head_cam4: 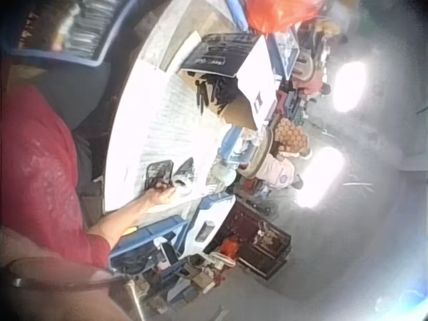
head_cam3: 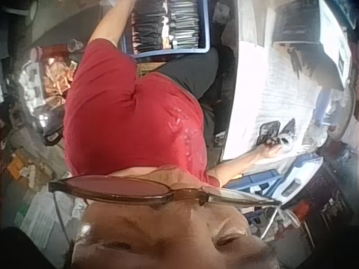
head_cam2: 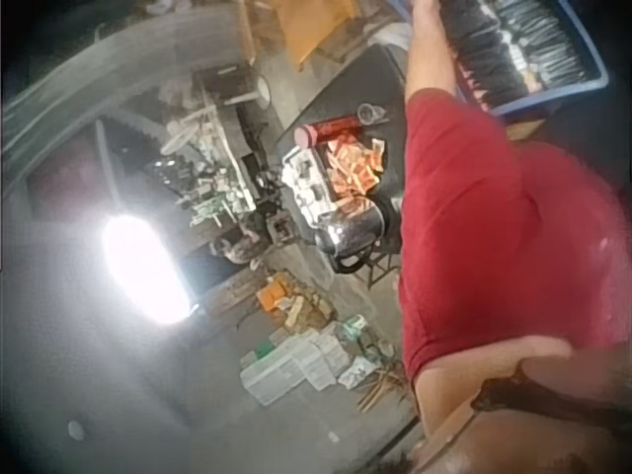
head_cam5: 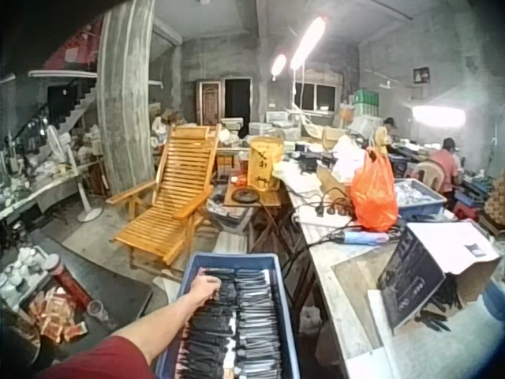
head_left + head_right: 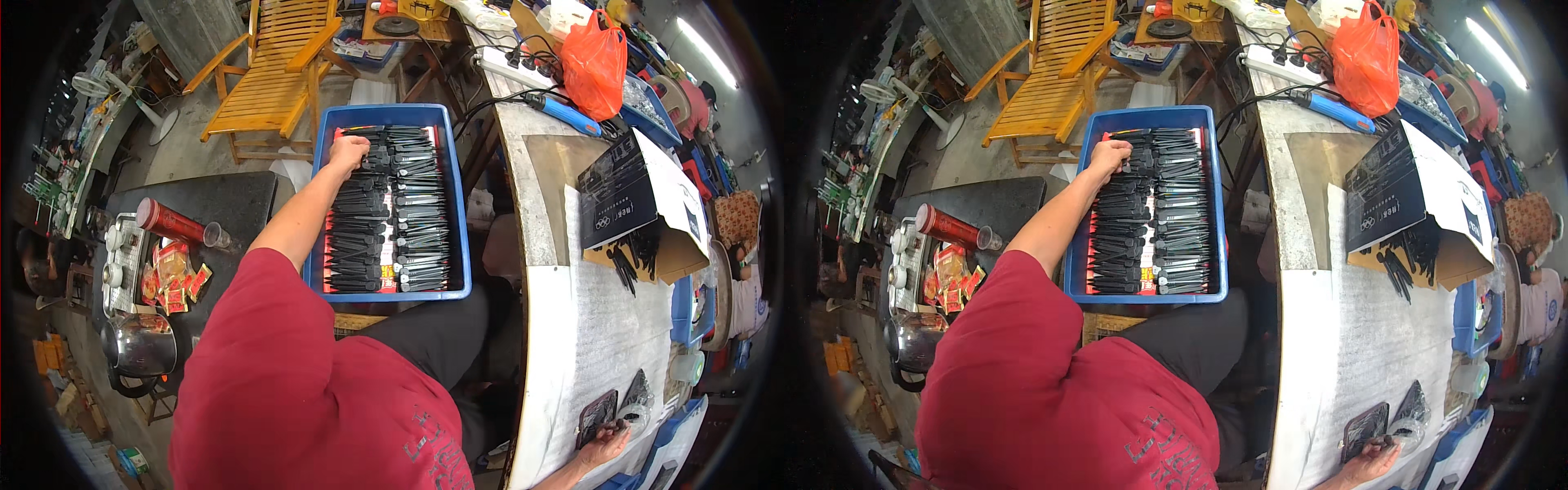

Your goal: The person assembles small black plastic components by hand, then places the assembled components into plastic bags.

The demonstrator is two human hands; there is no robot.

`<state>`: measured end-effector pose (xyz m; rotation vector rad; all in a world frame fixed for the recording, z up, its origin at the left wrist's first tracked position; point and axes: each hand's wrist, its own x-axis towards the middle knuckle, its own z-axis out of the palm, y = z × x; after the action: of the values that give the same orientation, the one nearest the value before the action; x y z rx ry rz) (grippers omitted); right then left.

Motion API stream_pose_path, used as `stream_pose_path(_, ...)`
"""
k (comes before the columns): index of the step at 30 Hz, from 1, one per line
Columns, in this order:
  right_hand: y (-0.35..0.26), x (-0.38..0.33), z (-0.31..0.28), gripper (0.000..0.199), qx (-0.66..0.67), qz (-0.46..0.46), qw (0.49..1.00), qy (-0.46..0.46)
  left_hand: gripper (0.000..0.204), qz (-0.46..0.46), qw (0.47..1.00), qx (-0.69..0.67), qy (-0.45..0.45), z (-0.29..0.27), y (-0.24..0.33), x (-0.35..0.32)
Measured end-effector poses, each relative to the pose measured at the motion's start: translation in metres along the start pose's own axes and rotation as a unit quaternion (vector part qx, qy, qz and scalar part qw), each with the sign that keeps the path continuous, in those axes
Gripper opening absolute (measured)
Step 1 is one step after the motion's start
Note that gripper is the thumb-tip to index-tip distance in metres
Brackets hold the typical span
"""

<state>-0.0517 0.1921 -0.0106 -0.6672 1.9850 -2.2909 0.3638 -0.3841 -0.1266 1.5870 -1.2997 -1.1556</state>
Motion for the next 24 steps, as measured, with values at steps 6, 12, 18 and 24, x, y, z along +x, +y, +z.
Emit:
stream_pose_path(6,-0.001,0.006,-0.006,0.025,-0.036,-0.011,0.999,-0.024,0.013,-0.029,0.994,-0.081,0.067,0.006,-0.003,0.015)
stream_pose_path(12,-0.004,0.002,-0.004,0.029,-0.051,-0.015,0.998,0.03,0.017,-0.055,0.993,-0.073,0.081,0.016,0.003,0.021)
stream_pose_path(18,0.007,0.007,-0.023,0.03,-0.083,-0.019,0.996,0.024,0.024,-0.081,0.988,-0.073,0.112,0.018,-0.004,0.033)
stream_pose_path(24,0.009,0.009,-0.027,0.029,-0.101,-0.014,0.995,0.002,0.01,-0.087,0.987,-0.037,0.131,0.022,0.001,0.032)
